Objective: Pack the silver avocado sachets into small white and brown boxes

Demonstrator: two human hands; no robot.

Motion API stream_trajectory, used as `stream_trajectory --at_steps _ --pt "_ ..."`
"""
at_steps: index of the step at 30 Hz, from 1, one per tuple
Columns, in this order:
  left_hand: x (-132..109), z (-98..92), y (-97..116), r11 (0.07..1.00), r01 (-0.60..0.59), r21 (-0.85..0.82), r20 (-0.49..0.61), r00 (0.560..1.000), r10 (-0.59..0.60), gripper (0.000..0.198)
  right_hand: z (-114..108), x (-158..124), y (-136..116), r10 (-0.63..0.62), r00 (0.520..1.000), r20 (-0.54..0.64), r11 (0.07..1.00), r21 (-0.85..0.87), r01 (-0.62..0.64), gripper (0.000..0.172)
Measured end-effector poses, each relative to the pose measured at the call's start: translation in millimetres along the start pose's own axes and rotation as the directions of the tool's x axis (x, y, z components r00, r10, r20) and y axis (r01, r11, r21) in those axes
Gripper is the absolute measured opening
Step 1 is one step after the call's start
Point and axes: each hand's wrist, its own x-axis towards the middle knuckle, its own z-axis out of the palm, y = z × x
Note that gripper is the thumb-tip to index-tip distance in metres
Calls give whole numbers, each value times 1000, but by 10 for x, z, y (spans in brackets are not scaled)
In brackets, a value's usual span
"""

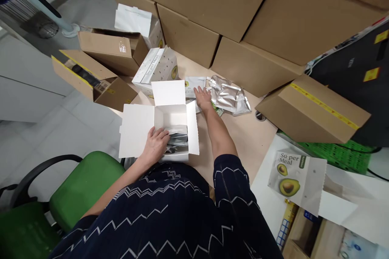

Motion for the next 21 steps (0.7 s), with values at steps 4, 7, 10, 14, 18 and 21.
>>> stream_trajectory --at_steps 4,7,10,14,18,21 --pt "-14 5 -3 1000 -9 -10 0 1000 9 29 50 1 -50 -1 998 -63 1000 -7 0 60" --pt "-19 11 -8 1000 -16 3 -8 1000 16 29 -54 -98 10 -12 993 -115 999 50 18 52" --pt "-18 9 -10 1000 -24 13 -16 1000 24 28 -225 -265 174 57 981 -187 990 136 -32 50" --pt "-16 -17 1 1000 -18 -11 -12 1000 18 28 -495 -703 443 228 866 -445 872 490 22 45" --pt "-9 -39 14 999 -5 -43 5 1000 5 29 -799 -1480 511 187 744 -642 581 683 443 40" --pt "-1 -36 21 998 3 -57 6 1000 -2 30 -1007 -2035 364 55 743 -667 466 675 572 34"
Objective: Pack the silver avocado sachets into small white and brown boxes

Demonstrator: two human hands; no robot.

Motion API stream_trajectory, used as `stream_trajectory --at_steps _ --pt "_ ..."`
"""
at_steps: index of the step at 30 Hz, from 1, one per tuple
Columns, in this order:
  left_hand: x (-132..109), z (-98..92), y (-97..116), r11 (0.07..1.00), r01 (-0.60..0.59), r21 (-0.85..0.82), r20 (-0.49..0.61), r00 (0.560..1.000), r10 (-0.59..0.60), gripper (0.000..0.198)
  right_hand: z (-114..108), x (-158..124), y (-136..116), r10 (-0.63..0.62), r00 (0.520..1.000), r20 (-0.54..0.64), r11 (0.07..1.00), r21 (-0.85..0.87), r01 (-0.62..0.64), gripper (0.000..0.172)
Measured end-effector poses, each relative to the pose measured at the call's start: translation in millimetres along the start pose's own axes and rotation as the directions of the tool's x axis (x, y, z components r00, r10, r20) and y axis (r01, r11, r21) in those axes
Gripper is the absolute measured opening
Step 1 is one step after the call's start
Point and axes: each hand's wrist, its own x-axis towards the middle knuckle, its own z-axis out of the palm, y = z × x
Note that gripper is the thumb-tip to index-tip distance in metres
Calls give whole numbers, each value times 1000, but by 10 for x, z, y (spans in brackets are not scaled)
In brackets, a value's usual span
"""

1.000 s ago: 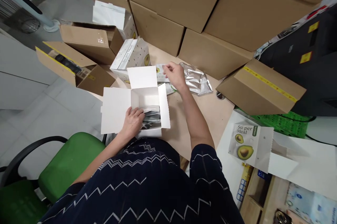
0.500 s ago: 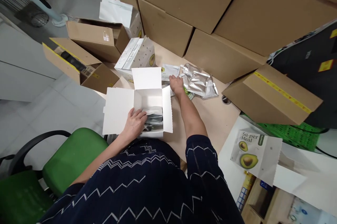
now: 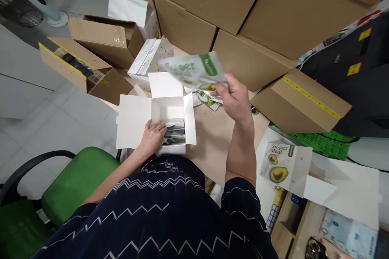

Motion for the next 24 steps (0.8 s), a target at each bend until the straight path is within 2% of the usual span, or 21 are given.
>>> stream_trajectory --at_steps 2,4,7,10,13,16,19,24 --pt "4 10 2 1000 4 2 -5 1000 -4 29 49 -100 -269 -39 987 156 997 -60 49 30" --pt "7 22 4 1000 12 12 -11 1000 -12 29 203 -115 -434 -46 938 345 977 -179 114 28" --pt "13 34 8 999 26 35 -18 1000 -25 28 565 -45 -488 57 816 576 892 -395 217 31" --pt "18 28 15 998 38 58 -21 999 -36 27 954 40 -383 213 683 699 770 -550 323 32" --pt "11 10 27 996 56 63 -17 998 -55 27 1246 104 -248 328 552 766 703 -589 400 34" --pt "-9 -3 43 995 63 74 -10 998 -62 27 1408 156 -203 453 459 764 650 -636 416 40" --pt "-28 0 60 993 75 95 -32 997 -72 25 1500 179 -233 525 410 746 604 -666 439 40" --pt "-34 0 79 986 126 109 -62 991 -120 24 1648 119 -164 518 380 766 587 -642 493 34"
